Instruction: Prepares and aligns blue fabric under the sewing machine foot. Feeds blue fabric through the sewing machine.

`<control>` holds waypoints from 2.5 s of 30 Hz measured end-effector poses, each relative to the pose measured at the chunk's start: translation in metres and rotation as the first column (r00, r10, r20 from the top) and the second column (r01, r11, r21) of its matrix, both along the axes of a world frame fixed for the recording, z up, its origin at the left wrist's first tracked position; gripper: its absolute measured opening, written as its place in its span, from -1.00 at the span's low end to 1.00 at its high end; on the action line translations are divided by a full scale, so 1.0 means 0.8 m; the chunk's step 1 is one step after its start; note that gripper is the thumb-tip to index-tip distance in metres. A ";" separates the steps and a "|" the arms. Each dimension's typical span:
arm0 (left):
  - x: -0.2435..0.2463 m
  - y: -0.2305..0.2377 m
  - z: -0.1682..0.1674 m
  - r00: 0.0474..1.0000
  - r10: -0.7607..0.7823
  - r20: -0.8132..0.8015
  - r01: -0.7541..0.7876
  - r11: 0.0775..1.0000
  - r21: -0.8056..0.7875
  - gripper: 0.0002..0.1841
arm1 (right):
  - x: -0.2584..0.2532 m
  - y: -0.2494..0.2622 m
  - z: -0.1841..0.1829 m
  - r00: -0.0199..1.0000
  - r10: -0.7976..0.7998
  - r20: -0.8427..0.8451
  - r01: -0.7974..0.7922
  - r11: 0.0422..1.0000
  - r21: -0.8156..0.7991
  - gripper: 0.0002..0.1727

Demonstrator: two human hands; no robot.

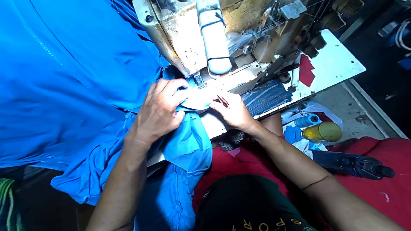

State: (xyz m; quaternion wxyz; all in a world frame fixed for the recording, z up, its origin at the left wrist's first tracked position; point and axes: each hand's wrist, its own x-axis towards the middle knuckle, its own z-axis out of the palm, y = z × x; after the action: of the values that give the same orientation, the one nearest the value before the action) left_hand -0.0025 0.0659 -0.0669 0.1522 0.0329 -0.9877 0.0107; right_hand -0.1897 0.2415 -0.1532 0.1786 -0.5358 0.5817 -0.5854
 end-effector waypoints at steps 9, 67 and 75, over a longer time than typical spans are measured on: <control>0.045 -0.066 0.068 0.977 0.143 0.159 -0.147 0.989 0.015 -0.41 | -0.004 -0.022 -0.008 0.998 -0.048 -0.051 0.043 0.994 -0.104 -0.85; 0.027 -0.074 0.033 0.960 0.122 0.252 -0.157 0.980 0.126 -0.53 | -0.011 -0.015 -0.003 0.998 0.045 -0.050 -0.049 0.996 -0.071 -0.83; 0.049 0.037 0.062 0.966 -0.247 -0.072 0.257 0.912 0.321 -0.75 | -0.012 -0.003 0.010 0.941 0.306 -0.144 -0.325 0.936 -0.136 -0.85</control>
State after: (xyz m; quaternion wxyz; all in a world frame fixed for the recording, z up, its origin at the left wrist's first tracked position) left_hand 0.0369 0.0952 -0.0172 0.1597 -0.0694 -0.9692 -0.1739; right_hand -0.1994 0.2390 -0.1448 0.1918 -0.6691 0.4495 -0.5599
